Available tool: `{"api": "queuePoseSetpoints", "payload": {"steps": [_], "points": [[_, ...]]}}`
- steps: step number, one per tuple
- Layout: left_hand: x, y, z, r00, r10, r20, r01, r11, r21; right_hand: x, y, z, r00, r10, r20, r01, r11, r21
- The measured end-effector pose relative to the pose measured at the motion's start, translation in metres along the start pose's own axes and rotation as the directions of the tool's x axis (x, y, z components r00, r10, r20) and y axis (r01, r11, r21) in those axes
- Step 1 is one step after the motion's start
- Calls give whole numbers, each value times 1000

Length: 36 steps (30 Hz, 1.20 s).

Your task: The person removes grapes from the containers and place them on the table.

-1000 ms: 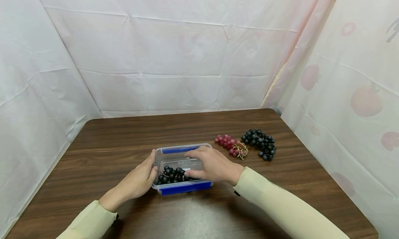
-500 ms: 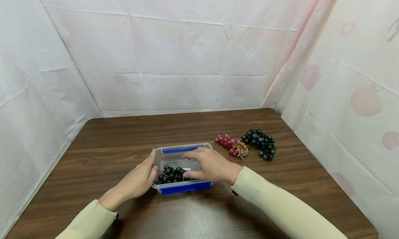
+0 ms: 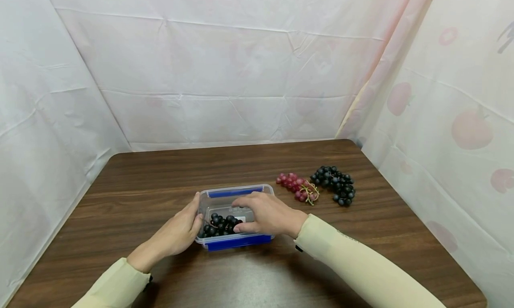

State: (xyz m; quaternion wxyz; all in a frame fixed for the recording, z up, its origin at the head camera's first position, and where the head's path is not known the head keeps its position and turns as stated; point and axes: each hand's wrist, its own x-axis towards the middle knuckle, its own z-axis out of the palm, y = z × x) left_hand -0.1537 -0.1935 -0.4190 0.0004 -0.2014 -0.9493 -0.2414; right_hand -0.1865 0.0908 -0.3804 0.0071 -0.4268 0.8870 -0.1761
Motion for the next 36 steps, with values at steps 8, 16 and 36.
{"api": "queuePoseSetpoints", "payload": {"steps": [8,16,36], "points": [[0,0,1,1000,-10,9,10,1000,-2,3,-2,1,1000,2,20,-2,1000,-1],[0,1,0,1000,-13,1,13,1000,-1,6,-2,1,999,23,40,-23,1000,-1],[0,0,2,1000,-16,8,16,1000,-13,19,-6,7,998,8,65,-6,1000,-19]]}}
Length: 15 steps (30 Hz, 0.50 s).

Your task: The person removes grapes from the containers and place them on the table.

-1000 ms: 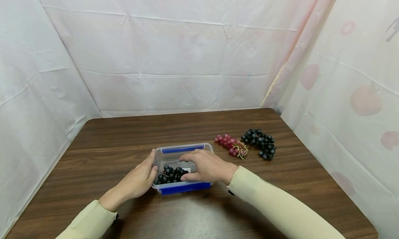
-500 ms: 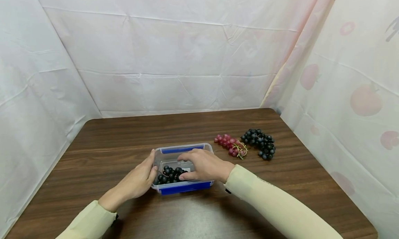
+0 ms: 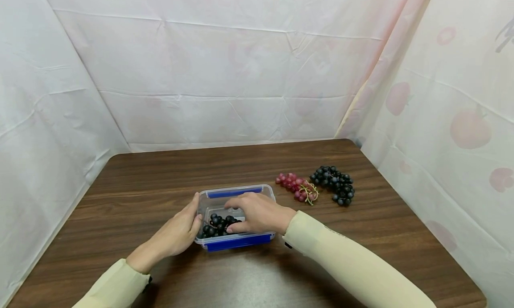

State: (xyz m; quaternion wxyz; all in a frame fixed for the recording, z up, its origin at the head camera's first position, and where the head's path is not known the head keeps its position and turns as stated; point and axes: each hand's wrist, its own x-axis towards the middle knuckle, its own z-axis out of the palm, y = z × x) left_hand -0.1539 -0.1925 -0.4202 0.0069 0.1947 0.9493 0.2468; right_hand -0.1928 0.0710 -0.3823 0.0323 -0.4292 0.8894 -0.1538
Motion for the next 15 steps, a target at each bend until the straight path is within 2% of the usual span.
{"api": "queuePoseSetpoints", "payload": {"steps": [15], "points": [[0,-1,1,1000,-2,1,2,1000,1,6,-2,3,999,-1,45,0,1000,19]]}}
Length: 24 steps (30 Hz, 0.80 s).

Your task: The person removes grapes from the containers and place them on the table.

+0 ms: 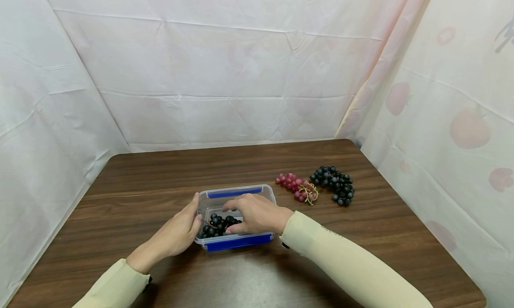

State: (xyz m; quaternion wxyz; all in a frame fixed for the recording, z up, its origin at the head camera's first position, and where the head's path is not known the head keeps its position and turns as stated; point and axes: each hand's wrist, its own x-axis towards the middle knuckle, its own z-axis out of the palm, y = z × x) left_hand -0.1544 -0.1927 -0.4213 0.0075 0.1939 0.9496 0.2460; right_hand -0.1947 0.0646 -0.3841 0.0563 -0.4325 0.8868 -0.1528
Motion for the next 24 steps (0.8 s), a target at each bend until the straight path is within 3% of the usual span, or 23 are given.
{"api": "queuePoseSetpoints", "payload": {"steps": [24], "points": [[0,-2,2,1000,-5,-3,5,1000,-6,6,-1,3,999,25,37,-26,1000,16]]}}
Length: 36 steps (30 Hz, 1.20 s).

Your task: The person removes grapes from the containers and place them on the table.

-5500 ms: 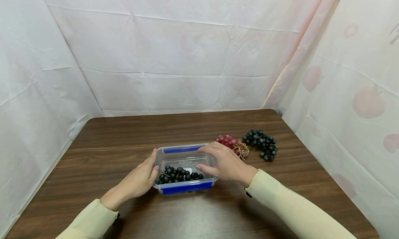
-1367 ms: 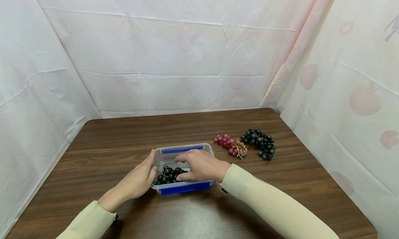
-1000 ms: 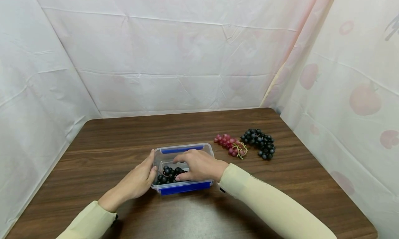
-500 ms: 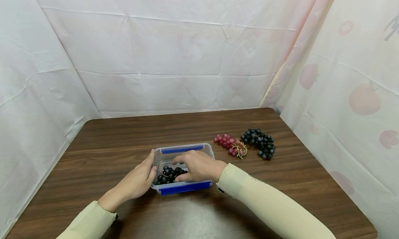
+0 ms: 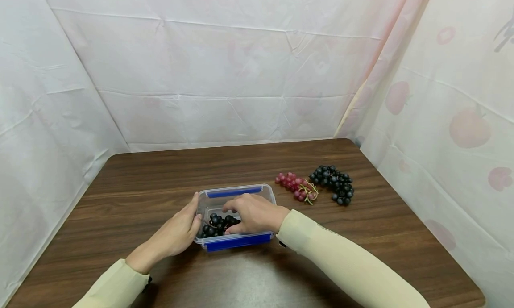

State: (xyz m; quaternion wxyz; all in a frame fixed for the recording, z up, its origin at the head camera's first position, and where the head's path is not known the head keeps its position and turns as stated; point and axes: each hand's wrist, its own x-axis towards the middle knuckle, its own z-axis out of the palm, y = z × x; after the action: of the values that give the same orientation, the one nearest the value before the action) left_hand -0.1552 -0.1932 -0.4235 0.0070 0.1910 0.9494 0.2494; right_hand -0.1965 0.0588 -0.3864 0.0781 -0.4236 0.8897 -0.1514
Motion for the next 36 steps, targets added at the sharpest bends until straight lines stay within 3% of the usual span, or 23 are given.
{"api": "queuePoseSetpoints", "payload": {"steps": [25,36], "points": [[1,1,0,1000,-8,-1,8,1000,7,11,1,5,996,62,56,-59,997,-58],[2,2,1,1000,-1,7,1,1000,-1,16,1,9,991,85,108,-82,996,-37]]}}
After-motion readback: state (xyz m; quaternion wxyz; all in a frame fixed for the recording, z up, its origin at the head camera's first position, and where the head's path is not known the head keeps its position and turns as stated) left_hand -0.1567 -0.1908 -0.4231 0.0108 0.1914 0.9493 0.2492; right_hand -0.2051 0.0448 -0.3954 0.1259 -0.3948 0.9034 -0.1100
